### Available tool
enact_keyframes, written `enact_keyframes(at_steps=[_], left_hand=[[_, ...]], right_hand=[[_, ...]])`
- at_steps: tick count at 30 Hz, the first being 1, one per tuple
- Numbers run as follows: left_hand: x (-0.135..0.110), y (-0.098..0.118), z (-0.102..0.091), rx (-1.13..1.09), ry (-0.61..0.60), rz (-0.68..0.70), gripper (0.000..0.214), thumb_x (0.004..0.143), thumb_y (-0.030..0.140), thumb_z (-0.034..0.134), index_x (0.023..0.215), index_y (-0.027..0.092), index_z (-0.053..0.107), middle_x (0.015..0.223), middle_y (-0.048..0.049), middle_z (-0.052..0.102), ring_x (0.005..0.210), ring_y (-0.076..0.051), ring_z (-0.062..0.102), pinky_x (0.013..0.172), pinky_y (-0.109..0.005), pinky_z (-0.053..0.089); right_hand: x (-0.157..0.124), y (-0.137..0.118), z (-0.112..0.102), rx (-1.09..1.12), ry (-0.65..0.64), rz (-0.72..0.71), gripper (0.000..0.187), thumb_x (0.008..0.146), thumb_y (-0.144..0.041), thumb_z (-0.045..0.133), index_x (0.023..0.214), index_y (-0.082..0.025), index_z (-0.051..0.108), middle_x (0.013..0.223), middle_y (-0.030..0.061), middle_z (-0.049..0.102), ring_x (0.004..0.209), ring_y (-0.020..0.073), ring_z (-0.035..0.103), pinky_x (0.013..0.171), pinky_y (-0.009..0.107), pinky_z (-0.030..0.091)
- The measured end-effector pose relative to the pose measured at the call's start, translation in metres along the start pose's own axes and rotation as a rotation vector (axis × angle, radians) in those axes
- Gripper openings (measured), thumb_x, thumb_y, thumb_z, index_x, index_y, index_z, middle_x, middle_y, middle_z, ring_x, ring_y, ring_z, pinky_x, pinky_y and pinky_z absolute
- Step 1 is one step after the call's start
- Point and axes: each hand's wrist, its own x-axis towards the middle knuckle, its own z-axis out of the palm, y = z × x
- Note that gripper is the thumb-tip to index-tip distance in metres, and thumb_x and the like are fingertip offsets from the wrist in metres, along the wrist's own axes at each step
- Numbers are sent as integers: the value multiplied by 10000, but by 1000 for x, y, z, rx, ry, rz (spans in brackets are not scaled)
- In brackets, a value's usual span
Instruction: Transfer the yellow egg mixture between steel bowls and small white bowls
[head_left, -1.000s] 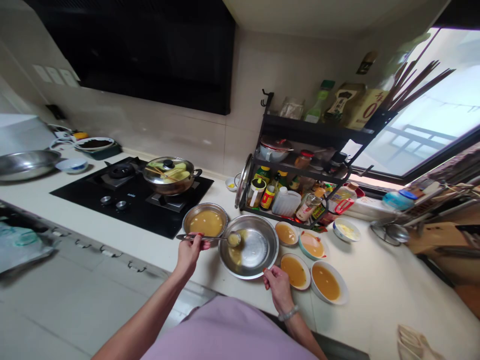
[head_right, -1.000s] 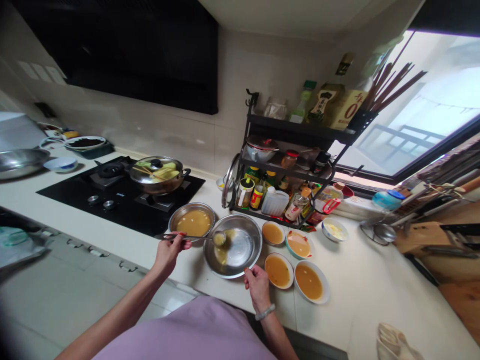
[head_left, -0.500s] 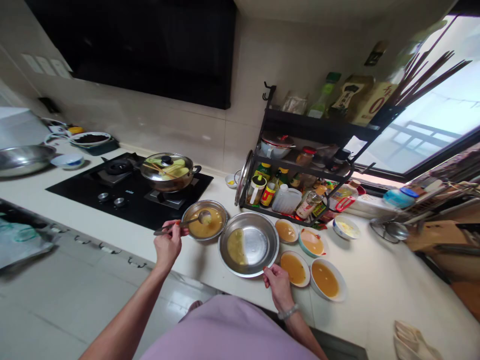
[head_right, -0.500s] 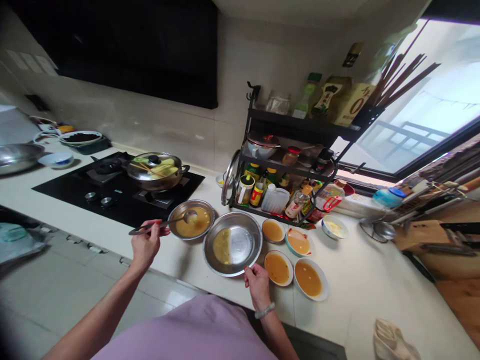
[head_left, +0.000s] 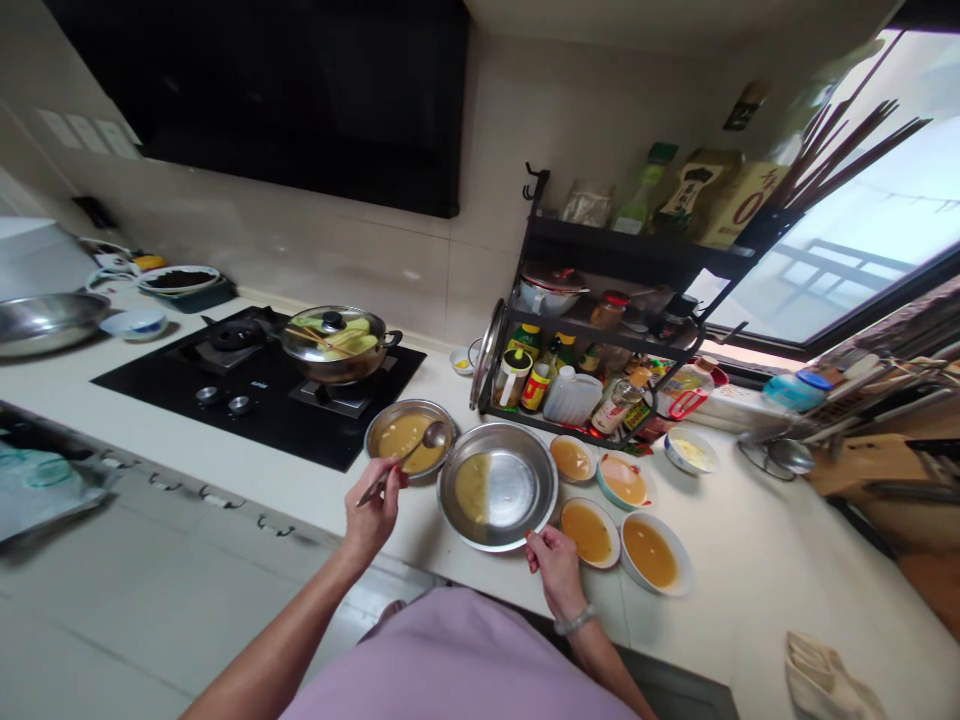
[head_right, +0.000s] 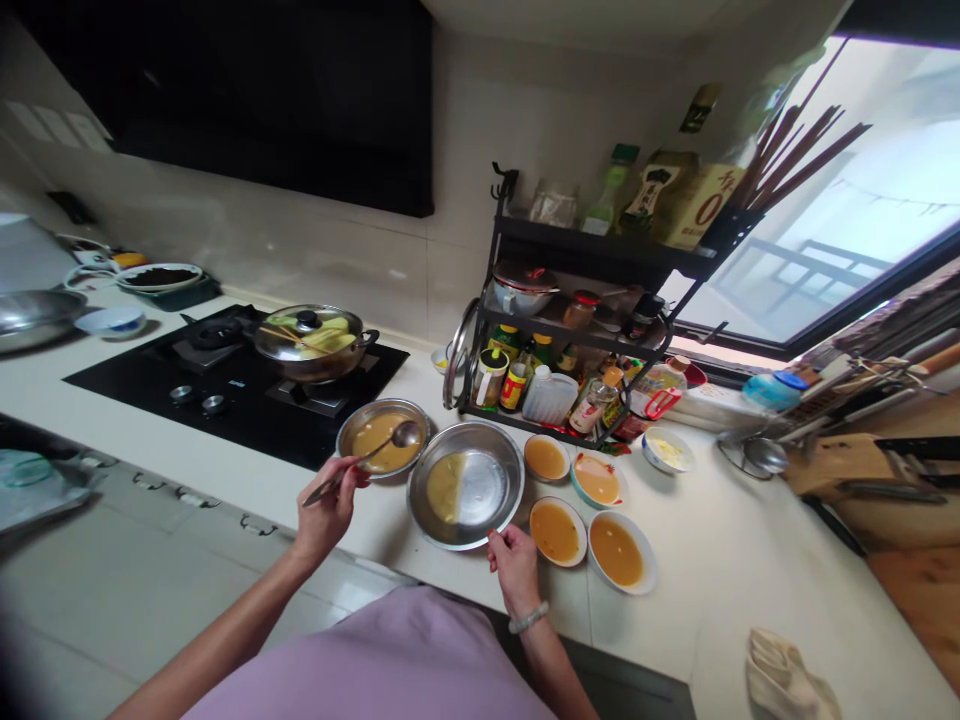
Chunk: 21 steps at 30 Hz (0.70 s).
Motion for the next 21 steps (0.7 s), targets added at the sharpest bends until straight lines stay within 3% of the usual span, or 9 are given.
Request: enact_keyframes(at_steps=[3,6,10,17,21], left_hand=[[-16,5,14,-118,-127,-83,149,875,281,503,948,196,601,742,-37,657,603,-167,669,581,-277,551],[-28,4,25,-135,-250,-30,147,876,294,502,925,197,602,758,-29,641,621,-155,671,601,-276,553],[-33,-4,33,-144,-323,-89,186,883,330,479,921,189,595,737,-26,666,605,-153,677,591,-273,551],[-23,-22,35,-304,-129,-514,285,824,436,516,878,162,575,579,-44,695,563,-235,710,560,-325,568],[-18,-21,30,-394,-42,-587,269,784,418,576,866,162,563,568,-52,698,574,-250,718,550,-328,571]], right_hand=[[-1,0,1,-1,-3,-9,281,663,-373,641,493,-199,501,427,-33,495,394,94,407,408,221,319],[-2,0,2,2,4,-10,280,655,-374,640,486,-201,499,423,-34,493,392,94,403,405,223,317],[-3,0,2,7,13,-3,278,646,-376,635,477,-200,500,420,-35,493,385,92,400,403,222,307],[-3,1,2,0,19,-7,265,644,-371,636,483,-199,515,425,-33,500,384,96,410,404,222,310],[-3,2,3,-5,12,-18,290,653,-389,640,476,-201,508,420,-32,500,383,96,409,405,224,312]])
